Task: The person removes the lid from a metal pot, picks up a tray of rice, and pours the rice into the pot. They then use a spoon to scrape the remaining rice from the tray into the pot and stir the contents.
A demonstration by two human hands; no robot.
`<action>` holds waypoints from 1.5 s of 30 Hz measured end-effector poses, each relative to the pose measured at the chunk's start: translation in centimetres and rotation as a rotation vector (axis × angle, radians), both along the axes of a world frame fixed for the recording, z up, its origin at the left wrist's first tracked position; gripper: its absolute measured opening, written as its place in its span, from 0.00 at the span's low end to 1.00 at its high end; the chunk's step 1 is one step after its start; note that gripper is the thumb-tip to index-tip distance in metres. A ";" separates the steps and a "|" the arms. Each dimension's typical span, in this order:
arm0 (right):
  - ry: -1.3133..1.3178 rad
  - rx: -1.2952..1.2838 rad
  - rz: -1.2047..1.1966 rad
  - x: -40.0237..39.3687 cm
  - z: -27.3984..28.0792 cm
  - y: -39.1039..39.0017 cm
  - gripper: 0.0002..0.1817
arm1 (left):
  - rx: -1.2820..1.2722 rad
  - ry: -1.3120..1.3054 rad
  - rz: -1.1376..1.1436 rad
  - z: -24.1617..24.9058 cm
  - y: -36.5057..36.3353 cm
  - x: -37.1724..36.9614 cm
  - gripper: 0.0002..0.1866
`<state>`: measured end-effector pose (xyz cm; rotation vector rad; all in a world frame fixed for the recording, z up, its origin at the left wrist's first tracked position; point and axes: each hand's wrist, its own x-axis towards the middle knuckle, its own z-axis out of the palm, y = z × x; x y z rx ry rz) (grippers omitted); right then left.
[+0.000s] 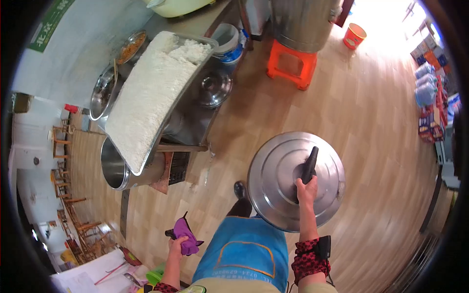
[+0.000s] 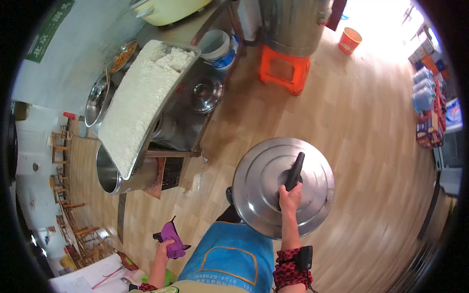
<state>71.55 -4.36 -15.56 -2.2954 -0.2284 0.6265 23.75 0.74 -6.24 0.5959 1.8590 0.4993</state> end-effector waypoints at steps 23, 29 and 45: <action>0.580 0.441 0.386 -4.1 -19.8 42.1 0.18 | -0.165 -0.076 1.030 -9.1 -10.9 6.0 0.21; 0.597 0.123 0.556 -8.1 -23.1 51.9 0.19 | -0.169 -0.025 1.471 -11.6 -15.4 15.7 0.24; 0.195 0.052 0.937 -5.1 -35.2 66.5 0.19 | 0.319 -0.756 1.928 -23.3 2.1 25.5 0.23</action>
